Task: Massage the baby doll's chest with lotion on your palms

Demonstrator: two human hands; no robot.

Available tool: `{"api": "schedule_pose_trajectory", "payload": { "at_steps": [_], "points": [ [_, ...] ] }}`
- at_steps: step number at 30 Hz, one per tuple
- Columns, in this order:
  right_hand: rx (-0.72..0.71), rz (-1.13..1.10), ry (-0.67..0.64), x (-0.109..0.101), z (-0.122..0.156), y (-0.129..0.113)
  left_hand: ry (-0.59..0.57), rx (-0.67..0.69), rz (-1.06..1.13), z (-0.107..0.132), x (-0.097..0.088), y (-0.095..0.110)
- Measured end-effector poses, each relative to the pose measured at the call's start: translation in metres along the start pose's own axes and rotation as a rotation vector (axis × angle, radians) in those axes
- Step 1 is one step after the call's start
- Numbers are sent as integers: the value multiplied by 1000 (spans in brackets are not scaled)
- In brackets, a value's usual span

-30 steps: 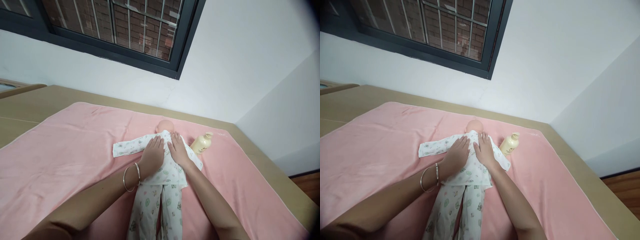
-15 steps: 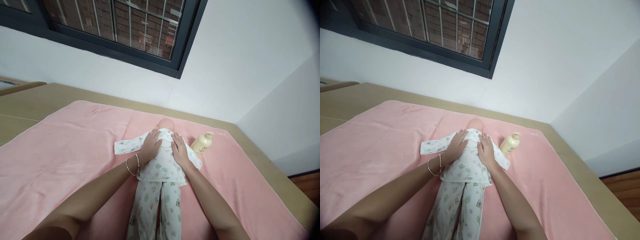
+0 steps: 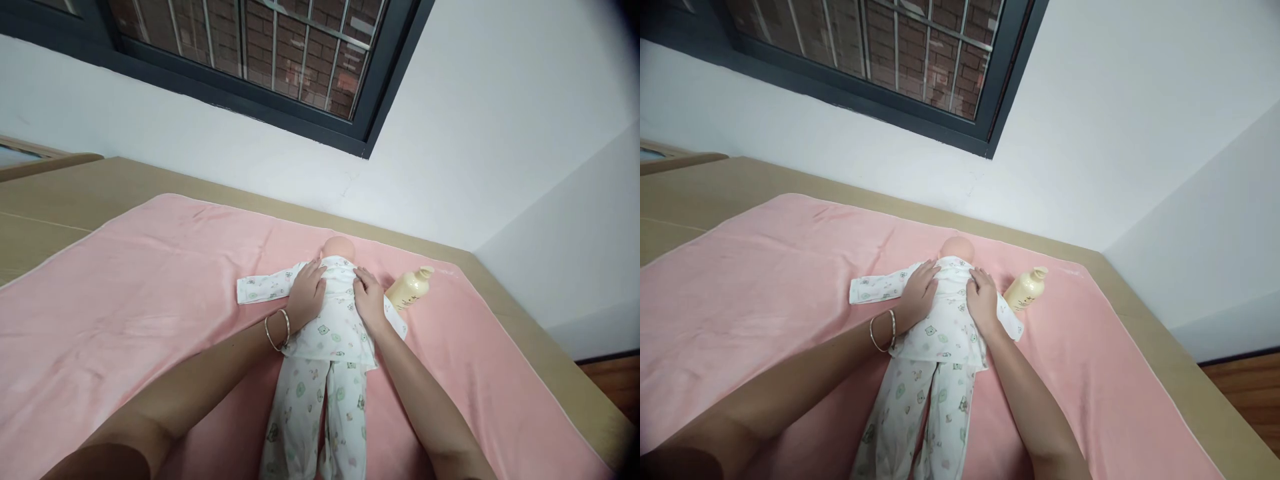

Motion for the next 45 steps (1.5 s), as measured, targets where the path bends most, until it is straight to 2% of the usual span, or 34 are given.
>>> {"api": "schedule_pose_trajectory", "payload": {
  "at_steps": [4, 7, 10, 13, 17, 30, 36, 45],
  "points": [
    [-8, 147, 24, -10, -4, -3, 11, 11, 5, 0, -2, 3],
    [-77, 213, 26, -13, 3, -22, 4, 23, 2, 0, -3, 4],
    [-171, 173, -52, -7, 17, -46, 3, 29, -4, 0, -3, 5],
    [-199, 136, -130, 5, 27, -58, -2, 28, -7, 1, -3, 5],
    [-169, 159, -182, 14, 27, -54, -18, 25, -8, 2, -2, 5],
    [-102, 234, -181, 16, 27, -48, -30, 26, 15, 4, -1, 2],
    [-143, 297, -238, 17, 28, -49, -40, 33, 32, 3, -3, 3],
    [-231, 320, -239, 13, 33, -49, 2, 29, 13, 2, -2, 2]
  ]
}}
Point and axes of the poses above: each hand's wrist, its own z-axis away from the middle knuckle, its own x-axis out of the palm, y = z × x, the point moved 4 cm from there along -z, towards the middle knuckle, and after that the axes turned 7 degrees about x, right-handed, at the moved point
